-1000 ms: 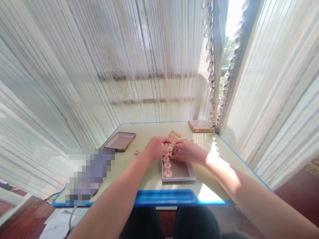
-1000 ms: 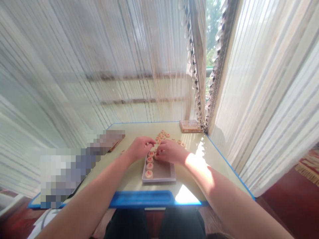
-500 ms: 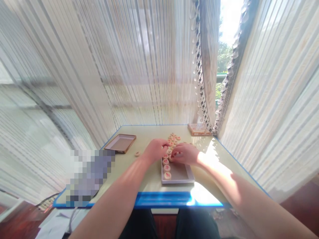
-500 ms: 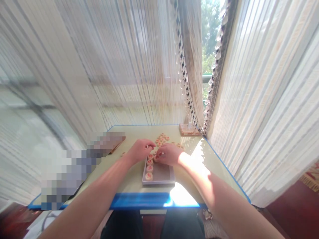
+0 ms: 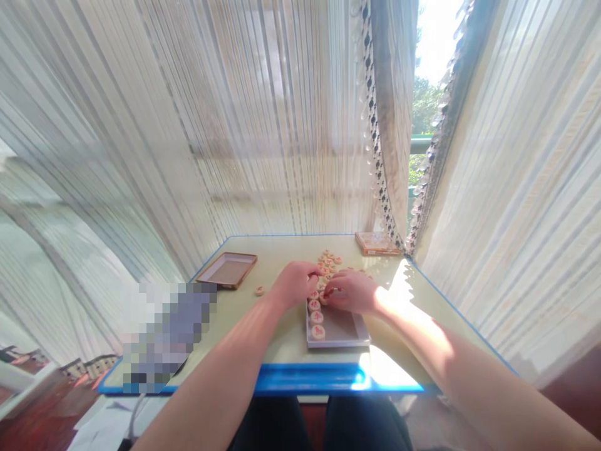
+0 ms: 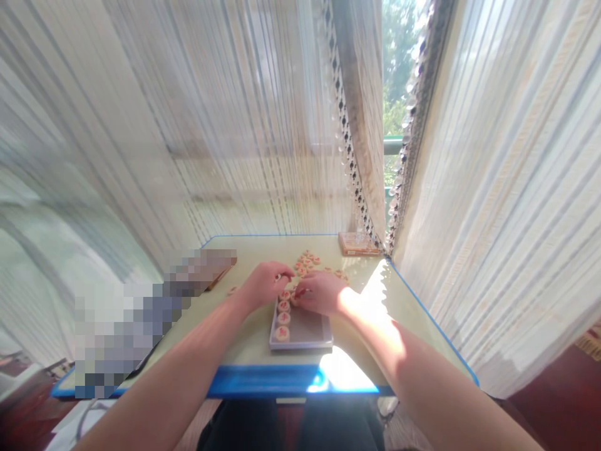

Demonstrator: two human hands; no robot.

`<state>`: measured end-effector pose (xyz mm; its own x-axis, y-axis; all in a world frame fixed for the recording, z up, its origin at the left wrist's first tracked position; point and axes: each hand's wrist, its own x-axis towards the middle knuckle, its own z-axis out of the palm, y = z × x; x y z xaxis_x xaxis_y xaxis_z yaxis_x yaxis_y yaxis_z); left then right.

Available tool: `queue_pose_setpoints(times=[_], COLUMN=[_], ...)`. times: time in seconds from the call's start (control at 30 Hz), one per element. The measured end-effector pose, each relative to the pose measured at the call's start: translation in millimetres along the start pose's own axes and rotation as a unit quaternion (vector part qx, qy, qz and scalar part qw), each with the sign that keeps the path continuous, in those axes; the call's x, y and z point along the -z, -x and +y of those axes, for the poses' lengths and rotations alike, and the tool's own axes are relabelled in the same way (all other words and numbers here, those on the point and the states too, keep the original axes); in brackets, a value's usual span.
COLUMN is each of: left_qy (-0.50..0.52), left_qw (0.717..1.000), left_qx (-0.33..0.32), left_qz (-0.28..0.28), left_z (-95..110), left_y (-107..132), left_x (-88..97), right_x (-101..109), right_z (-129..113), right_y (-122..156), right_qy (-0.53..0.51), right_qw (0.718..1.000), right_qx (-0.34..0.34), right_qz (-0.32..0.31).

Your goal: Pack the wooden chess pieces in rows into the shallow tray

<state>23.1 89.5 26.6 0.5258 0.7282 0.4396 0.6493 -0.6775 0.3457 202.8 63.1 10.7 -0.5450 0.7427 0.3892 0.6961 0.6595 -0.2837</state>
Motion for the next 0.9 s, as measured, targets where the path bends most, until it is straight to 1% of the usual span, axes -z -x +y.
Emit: queue_pose_setpoints(times=[0.13,0.3,0.47,0.63,0.9], left_qy=[-0.009,-0.013,-0.019,-0.017,-0.026], left_qw=[1.0,1.0,1.0,1.0,0.999], left_qx=[-0.009,0.002,-0.003,0.012,0.004], left_qz=[-0.001,-0.003,-0.019,-0.02,-0.022], left_z=[0.1,1.8,3.0,3.9,2.7], left_y=[-0.2,-1.1,-1.0,-0.3,-1.6], left_x=[-1.5,0.5,1.3,2.4,1.3], right_x=[2.6,0.2,-1.1,0.6,0.1], right_z=[-2.5,-1.0,1.1,-1.0,-1.6], right_y=[0.8,1.3,0.3,1.1,0.7], right_qy=[0.008,0.029,0.032,0.027,0.014], right_qw=[1.0,0.999,0.999,1.0,1.0], right_qx=[0.011,0.007,0.009,-0.001,-0.005], right_qz=[-0.012,0.022,0.004,0.012,-0.004])
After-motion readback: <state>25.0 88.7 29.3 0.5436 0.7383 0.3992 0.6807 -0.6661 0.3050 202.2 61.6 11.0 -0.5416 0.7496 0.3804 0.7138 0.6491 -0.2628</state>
